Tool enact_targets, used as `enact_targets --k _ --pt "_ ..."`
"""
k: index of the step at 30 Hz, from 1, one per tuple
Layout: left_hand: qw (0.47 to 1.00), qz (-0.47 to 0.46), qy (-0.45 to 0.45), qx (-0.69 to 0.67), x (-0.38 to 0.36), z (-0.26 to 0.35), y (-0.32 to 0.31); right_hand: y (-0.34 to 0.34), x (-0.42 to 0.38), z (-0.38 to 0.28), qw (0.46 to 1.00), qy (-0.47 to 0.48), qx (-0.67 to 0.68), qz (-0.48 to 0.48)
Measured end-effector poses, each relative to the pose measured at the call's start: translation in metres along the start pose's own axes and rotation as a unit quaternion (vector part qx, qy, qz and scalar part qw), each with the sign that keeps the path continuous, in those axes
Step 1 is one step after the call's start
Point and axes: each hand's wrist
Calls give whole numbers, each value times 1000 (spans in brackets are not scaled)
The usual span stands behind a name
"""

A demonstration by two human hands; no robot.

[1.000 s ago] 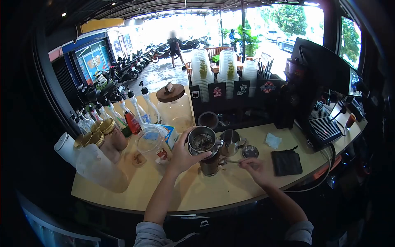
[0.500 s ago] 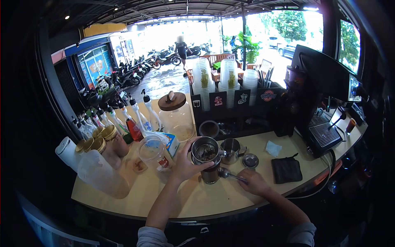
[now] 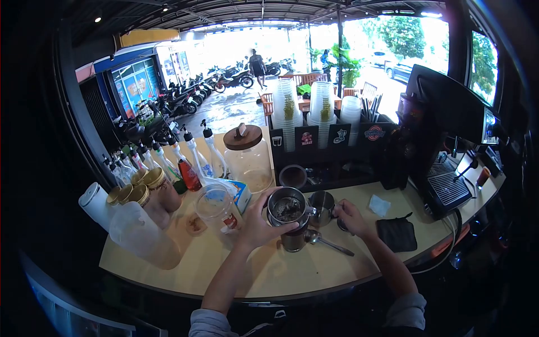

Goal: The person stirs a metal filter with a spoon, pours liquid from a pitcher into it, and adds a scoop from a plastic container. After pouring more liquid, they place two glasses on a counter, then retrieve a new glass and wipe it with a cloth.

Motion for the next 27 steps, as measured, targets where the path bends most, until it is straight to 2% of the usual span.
enact_targets --k 1,5,8,10,14,18,19,21,27 --pt "1000 -3 5 1 -1 1 1 -2 0 3 997 29 74 10" --pt "999 -33 20 11 -1 -2 4 2 2 -12 995 54 77 26" --pt "999 -28 20 33 -1 -3 4 14 11 -39 997 24 69 33" --pt "999 -30 21 23 0 -2 3 23 20 -56 992 59 105 46" --pt "999 -34 8 19 3 -7 0 36 41 -99 986 134 85 53" --pt "999 -36 24 2 5 1 -2 41 58 -141 985 149 83 35" --pt "999 -37 34 0 5 4 -3 38 60 -154 983 133 120 32" --pt "1000 -25 17 0 6 5 -5 36 66 -172 984 143 106 25" --pt "1000 -13 20 14 7 6 -10 34 86 -187 983 159 86 -21"
Point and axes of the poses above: each hand's wrist, its own x-axis towards the middle knuckle, its own y-axis out of the back of the hand, z = x × y, and after that the axes turned 15 degrees about y, right-handed
